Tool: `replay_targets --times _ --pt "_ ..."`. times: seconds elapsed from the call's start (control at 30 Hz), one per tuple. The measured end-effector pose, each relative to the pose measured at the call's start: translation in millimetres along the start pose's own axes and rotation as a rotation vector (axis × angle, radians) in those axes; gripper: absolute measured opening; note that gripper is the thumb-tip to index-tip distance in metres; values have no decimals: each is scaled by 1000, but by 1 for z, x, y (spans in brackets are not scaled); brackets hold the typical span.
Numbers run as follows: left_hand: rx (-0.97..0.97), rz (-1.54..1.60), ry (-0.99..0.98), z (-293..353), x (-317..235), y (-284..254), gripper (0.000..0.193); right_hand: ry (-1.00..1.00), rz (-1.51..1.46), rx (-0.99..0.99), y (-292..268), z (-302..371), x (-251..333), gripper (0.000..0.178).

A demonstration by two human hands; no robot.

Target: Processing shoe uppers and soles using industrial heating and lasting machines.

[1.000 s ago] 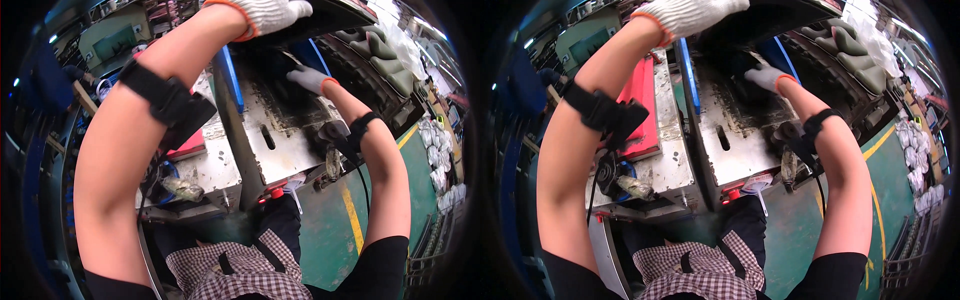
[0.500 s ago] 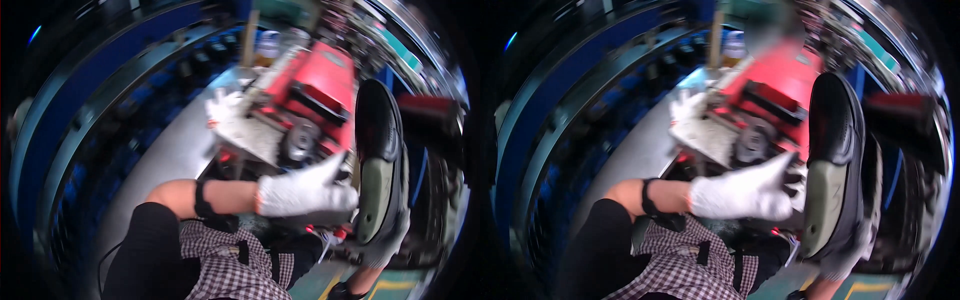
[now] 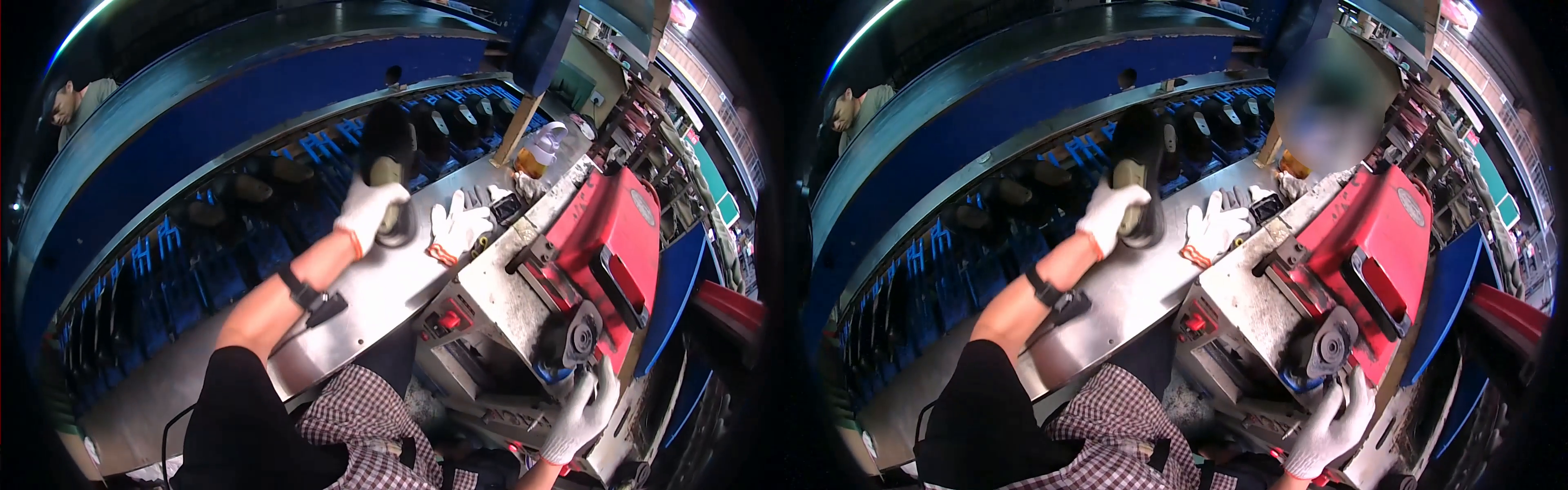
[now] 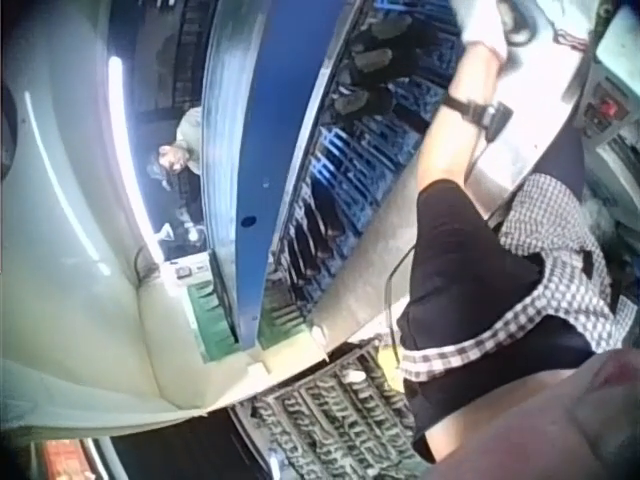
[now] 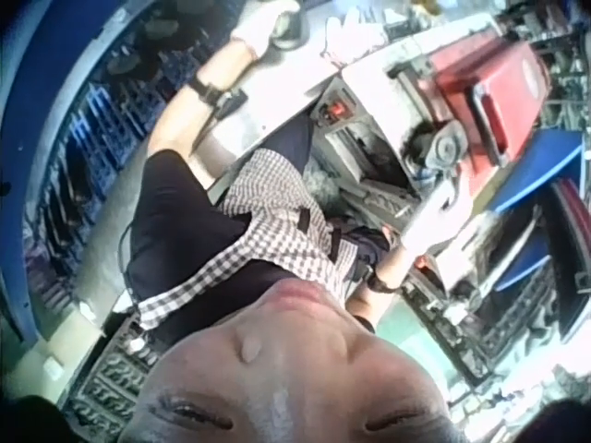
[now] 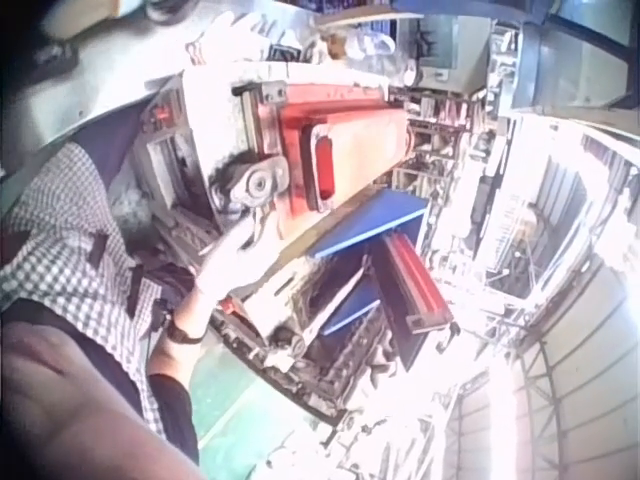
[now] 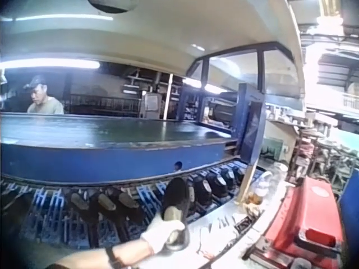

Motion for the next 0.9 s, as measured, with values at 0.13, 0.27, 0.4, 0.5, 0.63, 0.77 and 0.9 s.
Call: replay_targets --times 0.13,0.27,0.4,0.5,0.63,0.77,0.9 --pt "-45 -103 -51 -128 32 4 64 18 24 -15 9 -3 -8 28" --pt "-276 -634 274 -213 66 -11 83 31 25 57 13 -5 -8 27" --pt "-228 -769 173 -215 70 7 83 63 104 -20 4 0 -2 28" --pt "-283 -819 151 -212 84 3 87 -59 167 -57 1 -9 28 28" --pt "-223 -789 117 -183 83 -15 89 2 169 -101 0 -10 33 21" --pt "-271 -224 231 -135 104 -41 69 -18 159 -120 3 -13 26 22" --pt "-594 -126 217 -99 82 -80 74 187 17 -81 5 1 -11 30"
Point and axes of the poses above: each hand's wrist, its own z-axis away from the middle knuckle, its own y-axis out of the palm, x = y × z, the point moved 5 cm from there along -z, towards the middle knuckle, and after that the axes turned 11 degrees about -x, right-handed, at the moved point
